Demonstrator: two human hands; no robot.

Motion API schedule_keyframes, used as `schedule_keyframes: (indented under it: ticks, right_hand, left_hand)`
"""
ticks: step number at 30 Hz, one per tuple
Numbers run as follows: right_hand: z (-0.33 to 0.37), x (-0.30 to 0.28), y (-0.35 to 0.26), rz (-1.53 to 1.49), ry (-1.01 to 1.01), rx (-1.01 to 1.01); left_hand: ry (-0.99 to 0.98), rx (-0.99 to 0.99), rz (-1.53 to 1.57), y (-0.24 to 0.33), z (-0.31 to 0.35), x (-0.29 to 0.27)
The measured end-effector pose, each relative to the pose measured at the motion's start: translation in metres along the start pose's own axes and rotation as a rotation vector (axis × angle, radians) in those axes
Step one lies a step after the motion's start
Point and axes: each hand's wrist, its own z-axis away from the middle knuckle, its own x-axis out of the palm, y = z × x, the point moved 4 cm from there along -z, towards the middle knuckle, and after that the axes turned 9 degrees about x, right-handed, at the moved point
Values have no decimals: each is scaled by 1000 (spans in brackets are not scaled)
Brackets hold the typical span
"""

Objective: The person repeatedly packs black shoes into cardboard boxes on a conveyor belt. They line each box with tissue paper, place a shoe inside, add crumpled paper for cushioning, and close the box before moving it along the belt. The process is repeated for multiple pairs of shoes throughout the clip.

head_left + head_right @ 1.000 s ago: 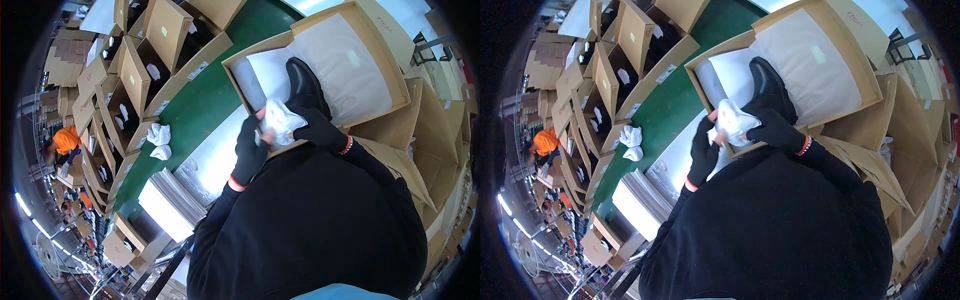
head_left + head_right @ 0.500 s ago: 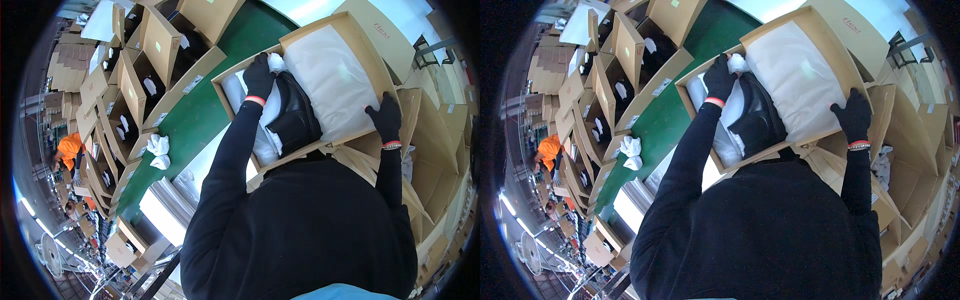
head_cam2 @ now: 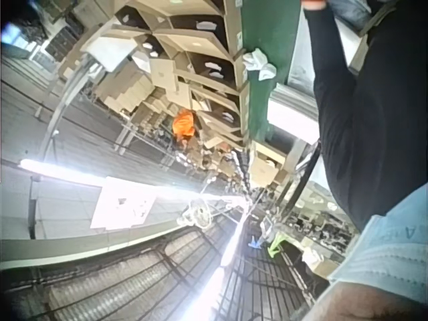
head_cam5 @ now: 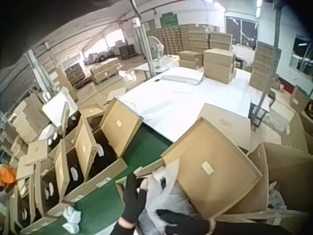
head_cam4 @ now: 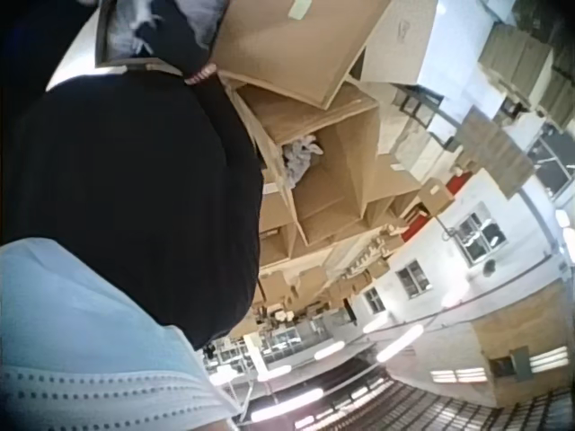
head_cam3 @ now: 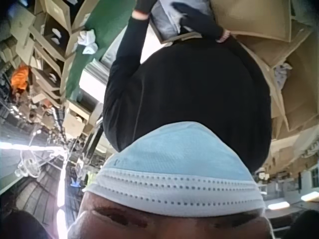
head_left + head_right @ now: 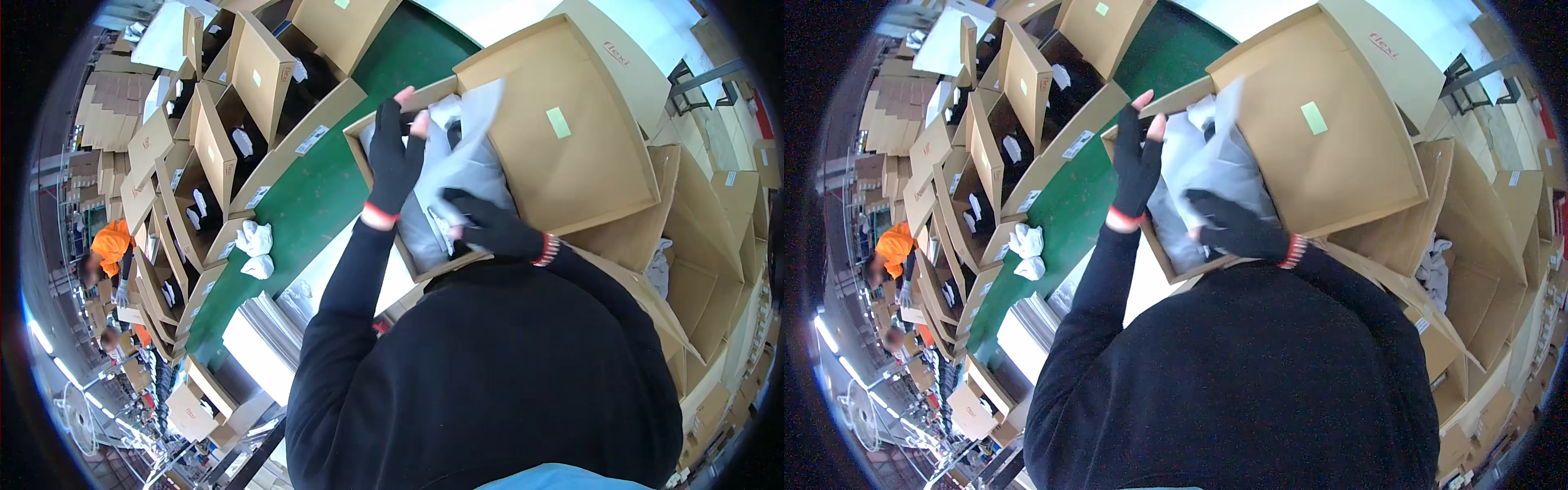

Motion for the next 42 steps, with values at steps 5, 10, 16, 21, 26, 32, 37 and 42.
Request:
schedule_keyframes:
  ticks: [5, 10, 16, 21, 26, 32, 37, 42]
  right_hand:
    - [-30, 105, 47, 362, -477, -100]
    - [-1, 76, 19, 159, -556, 163]
    - [51, -166, -34, 1071, 1033, -289]
    - [173, -387, 67, 604, 827, 109]
    - [133, -270, -27, 582, 659, 247]
    - [145, -145, -103, 44, 314, 36]
    - [44, 28, -55, 382, -28, -65]
    - [8, 39, 31, 805, 31, -304]
  left_hand:
    - [-568, 388, -603, 22, 84, -15]
    - [-748, 57, -1147, -25, 132, -50]
    - [-1268, -58, -936, 11, 186, -20]
    - [-508, 478, -671, 28, 141, -3]
    - [-532, 455, -828, -46, 60, 8]
    - [-649, -112, -1141, -105, 111, -51]
    - [48, -447, -135, -70, 175, -128]
    - [-13, -825, 548, -102, 240, -112]
